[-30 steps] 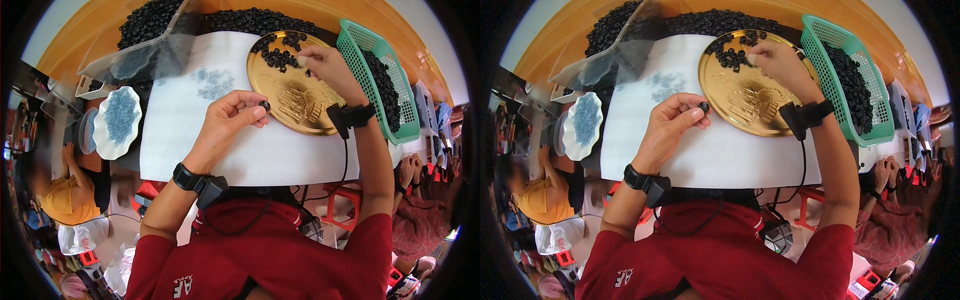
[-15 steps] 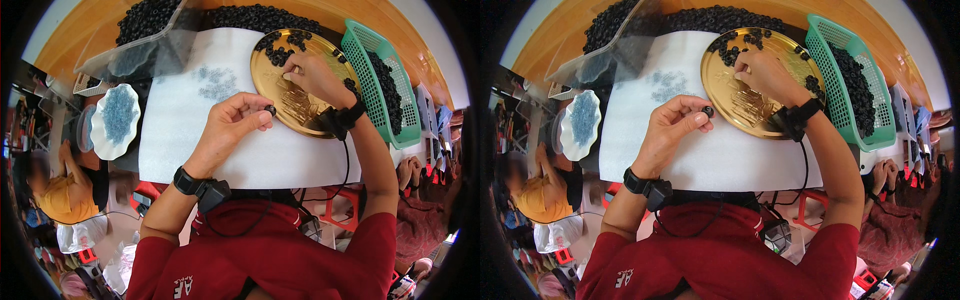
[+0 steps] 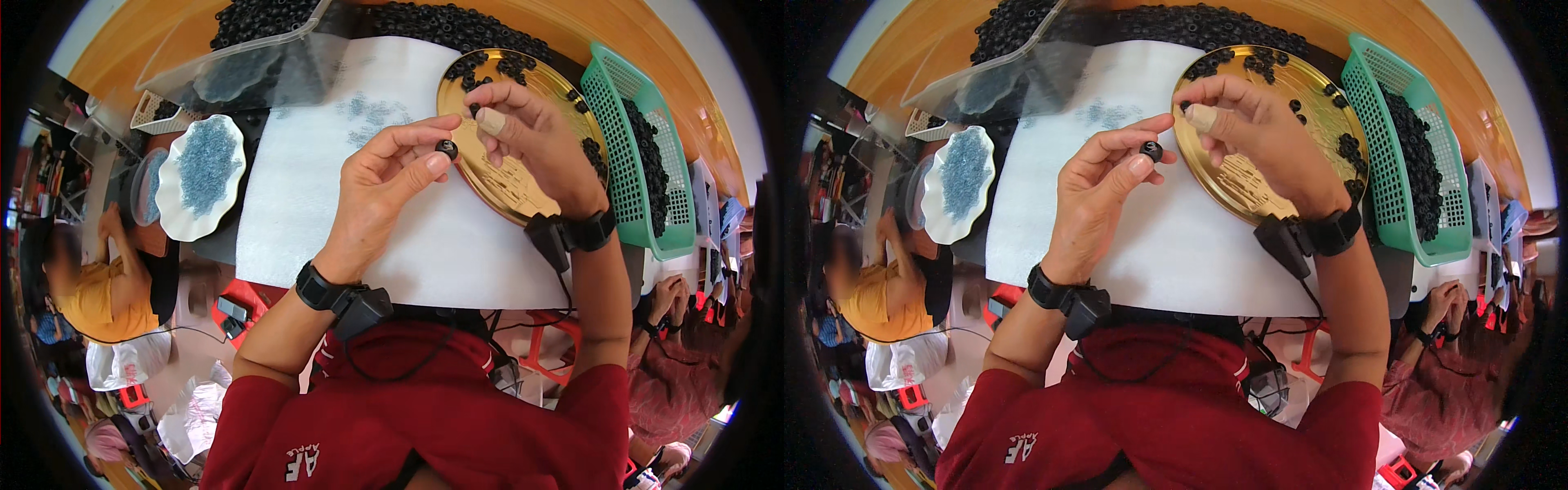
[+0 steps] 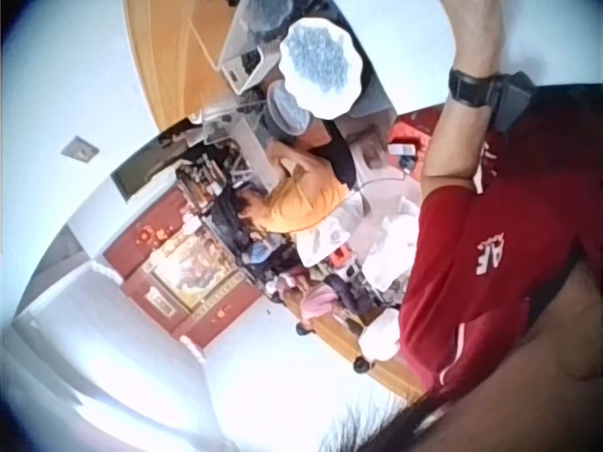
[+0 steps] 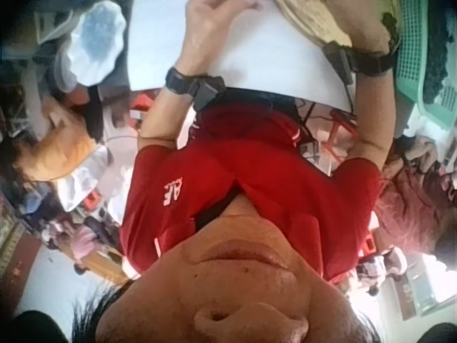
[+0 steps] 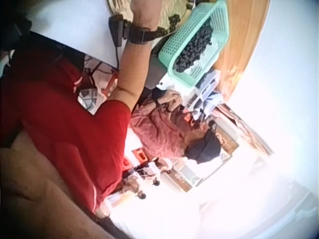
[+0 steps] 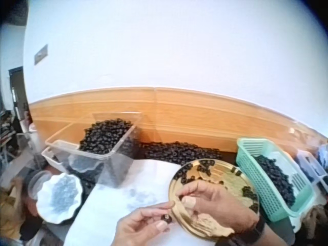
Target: The person is assembling small black plastic components by inserting tiny blue beads into specific circular recesses on each part.
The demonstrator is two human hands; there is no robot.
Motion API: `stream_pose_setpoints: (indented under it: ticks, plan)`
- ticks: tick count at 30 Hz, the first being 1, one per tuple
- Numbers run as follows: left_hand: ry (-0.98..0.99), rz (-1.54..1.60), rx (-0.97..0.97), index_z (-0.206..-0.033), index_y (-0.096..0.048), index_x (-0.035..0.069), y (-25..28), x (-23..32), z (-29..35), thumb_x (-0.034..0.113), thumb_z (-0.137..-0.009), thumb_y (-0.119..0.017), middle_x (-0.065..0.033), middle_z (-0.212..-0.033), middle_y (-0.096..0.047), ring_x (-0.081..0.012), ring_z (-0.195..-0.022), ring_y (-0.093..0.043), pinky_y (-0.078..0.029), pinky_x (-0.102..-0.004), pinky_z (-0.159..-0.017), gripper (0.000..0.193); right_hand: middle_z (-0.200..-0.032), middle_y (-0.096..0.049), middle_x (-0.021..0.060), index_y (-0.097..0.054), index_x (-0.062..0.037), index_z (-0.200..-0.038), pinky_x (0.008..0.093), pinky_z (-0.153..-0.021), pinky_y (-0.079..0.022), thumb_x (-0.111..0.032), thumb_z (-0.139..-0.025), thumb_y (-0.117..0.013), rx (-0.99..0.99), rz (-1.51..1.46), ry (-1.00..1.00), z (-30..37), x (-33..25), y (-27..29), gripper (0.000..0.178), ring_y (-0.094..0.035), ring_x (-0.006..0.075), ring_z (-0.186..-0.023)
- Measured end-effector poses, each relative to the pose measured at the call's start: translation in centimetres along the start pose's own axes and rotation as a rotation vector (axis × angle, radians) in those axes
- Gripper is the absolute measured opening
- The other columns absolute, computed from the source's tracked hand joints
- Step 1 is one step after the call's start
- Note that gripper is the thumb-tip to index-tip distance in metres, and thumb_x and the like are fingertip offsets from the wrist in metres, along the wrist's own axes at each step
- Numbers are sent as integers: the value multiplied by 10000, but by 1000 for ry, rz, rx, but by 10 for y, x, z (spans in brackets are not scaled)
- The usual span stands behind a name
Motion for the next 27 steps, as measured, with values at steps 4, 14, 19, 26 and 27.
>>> stream_pose_setpoints:
  ticks: [4, 14, 19, 26, 27]
  plan:
    - [-60, 13, -2, -1108, -608, 14, 1, 5, 0, 95, -892, -628, -172, -1260, -580, -202, -979, -629, -508, -297, -809, 232, -853, -579, 6, -598, 2, -1130, 194, -620, -444, -155, -928, -597, -12, -189, -6, 1, 8, -14, 256, -537, 65, -692]
    - [-96, -9, -36, -1113, -599, 11, -6, 7, 3, 85, -888, -629, -174, -1251, -586, -193, -969, -633, -510, -294, -799, 239, -839, -574, 32, -608, 12, -1108, 239, -649, -489, -118, -932, -567, -3, -406, 4, 4, 18, -10, 222, -564, 100, -703]
    - [-11, 18, 1, -1125, -588, 4, -3, 3, 4, 90, -907, -606, -163, -1114, -643, -174, -887, -642, -506, -286, -779, 235, -849, -586, 44, -610, 11, -1084, 243, -648, -491, -89, -910, -558, 4, -382, 4, 6, 19, -2, 208, -565, 102, -698]
    - [79, -49, 0, -1150, -586, -6, -1, -5, 3, 88, -919, -593, -135, -1004, -666, -144, -805, -626, -493, -270, -760, 250, -933, -615, 63, -604, 20, -1069, 230, -658, -483, -32, -855, -569, 3, -40, 59, 13, 1, -13, 223, -576, 95, -714]
    - [83, -49, 2, -1150, -586, -6, -1, -6, 3, 88, -919, -593, -135, -1004, -666, -144, -805, -626, -493, -270, -760, 250, -933, -615, 63, -604, 20, -1069, 230, -658, -483, -32, -855, -569, 3, -42, 56, 13, 1, -14, 223, -576, 95, -714]
Point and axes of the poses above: each hand's wrist, its own z-axis away from the middle knuckle, its own y-axis out of the back of the hand, x = y × z, the point moved 9 cm from there along -z, towards the middle knuckle
